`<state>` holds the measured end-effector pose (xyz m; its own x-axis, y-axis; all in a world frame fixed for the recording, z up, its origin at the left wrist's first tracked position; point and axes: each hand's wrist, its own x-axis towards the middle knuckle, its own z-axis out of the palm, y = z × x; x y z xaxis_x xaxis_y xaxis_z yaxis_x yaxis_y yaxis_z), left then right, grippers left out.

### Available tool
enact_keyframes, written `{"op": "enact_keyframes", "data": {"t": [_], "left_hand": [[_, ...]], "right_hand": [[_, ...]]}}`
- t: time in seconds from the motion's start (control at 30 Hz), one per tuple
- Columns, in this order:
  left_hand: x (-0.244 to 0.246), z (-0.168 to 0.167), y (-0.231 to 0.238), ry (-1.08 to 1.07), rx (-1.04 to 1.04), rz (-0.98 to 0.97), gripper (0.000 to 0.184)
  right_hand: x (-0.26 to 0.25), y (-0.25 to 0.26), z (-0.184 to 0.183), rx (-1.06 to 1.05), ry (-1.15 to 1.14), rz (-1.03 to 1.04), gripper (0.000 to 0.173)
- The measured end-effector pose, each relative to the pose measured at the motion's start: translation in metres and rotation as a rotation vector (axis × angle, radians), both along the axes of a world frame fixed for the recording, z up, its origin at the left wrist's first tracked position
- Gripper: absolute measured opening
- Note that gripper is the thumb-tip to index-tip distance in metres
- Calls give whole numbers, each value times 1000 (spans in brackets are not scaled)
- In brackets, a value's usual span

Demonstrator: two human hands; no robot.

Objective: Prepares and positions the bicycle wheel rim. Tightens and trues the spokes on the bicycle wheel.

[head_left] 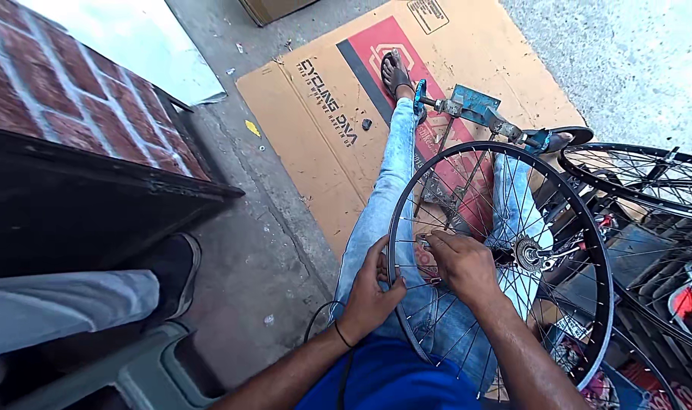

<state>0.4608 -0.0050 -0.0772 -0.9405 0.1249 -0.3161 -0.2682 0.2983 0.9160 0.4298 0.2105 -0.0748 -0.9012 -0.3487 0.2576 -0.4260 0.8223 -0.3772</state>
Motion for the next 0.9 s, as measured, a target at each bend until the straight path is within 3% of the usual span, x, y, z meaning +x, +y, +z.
{"op": "enact_keyframes", "data": {"t": [0.17, 0.37, 0.67, 0.8, 0.9], "left_hand": [[1, -3, -4, 33, 70, -25, 71], [2, -4, -7, 34, 96, -42, 71], [2, -3, -9, 40, 164, -71, 73], [3, -5, -9, 51, 193, -84, 73], [3, -7, -11, 53, 190, -85, 72]], "right_hand": [[-11, 7, 3, -19, -209, 93, 19], [-14, 1, 3, -200, -375, 114, 25], [-23, -9, 10, -596, -752, 9, 22], [-21, -10, 11, -662, -754, -25, 16], [-28, -15, 5, -744, -863, -119, 32]]}}
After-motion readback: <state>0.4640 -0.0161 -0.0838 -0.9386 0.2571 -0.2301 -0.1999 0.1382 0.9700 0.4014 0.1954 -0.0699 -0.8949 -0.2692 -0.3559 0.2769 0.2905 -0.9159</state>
